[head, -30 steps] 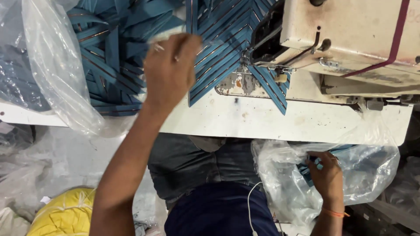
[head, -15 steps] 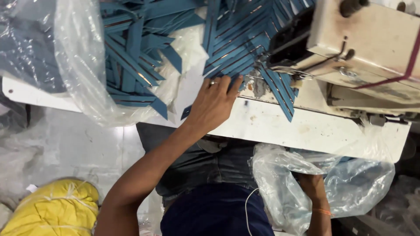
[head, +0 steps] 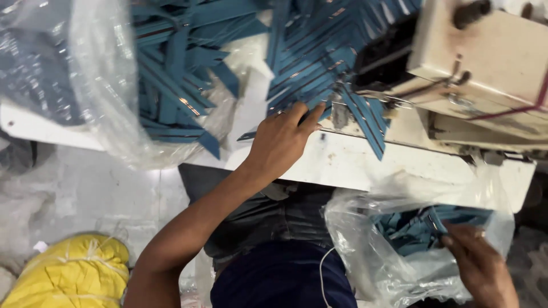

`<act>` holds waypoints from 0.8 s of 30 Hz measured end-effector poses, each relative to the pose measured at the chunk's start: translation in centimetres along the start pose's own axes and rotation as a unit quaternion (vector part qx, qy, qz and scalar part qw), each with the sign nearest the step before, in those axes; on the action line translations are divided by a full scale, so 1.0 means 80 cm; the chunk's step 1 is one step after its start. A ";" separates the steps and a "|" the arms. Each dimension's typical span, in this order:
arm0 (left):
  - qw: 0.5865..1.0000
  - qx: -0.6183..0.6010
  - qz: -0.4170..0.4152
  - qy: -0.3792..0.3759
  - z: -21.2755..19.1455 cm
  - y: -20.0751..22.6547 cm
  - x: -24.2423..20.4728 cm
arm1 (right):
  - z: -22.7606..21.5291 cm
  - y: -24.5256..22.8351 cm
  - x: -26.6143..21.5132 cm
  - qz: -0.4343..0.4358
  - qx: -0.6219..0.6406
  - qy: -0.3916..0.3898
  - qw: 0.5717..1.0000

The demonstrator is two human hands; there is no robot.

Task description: Stitching blue fabric pieces using an industrial sewing machine.

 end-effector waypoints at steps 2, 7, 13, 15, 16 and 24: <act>1.000 0.012 0.016 -0.001 0.027 0.002 0.007 | 0.016 -0.075 0.023 0.013 0.046 0.055 0.997; 0.995 0.091 0.016 -0.036 0.044 0.007 0.017 | 0.105 -0.193 0.148 -0.114 0.160 0.104 0.975; 0.992 0.113 0.000 -0.051 0.032 0.011 0.028 | 0.146 -0.243 0.200 -0.214 -0.060 0.156 0.962; 0.992 0.105 -0.008 -0.062 0.031 0.014 0.030 | 0.146 -0.255 0.197 -0.272 -0.041 0.153 0.949; 0.992 0.105 -0.008 -0.065 0.032 0.014 0.030 | 0.146 -0.255 0.197 -0.270 -0.040 0.153 0.950; 0.993 0.092 -0.031 -0.073 0.031 0.019 0.035 | 0.149 -0.249 0.204 -0.213 -0.060 0.119 0.968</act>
Point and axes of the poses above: each hand's wrist, its own x-axis towards the middle knuckle, its own z-axis out of the palm, y = z × x, the point moved 3 cm from there along x, towards the middle knuckle
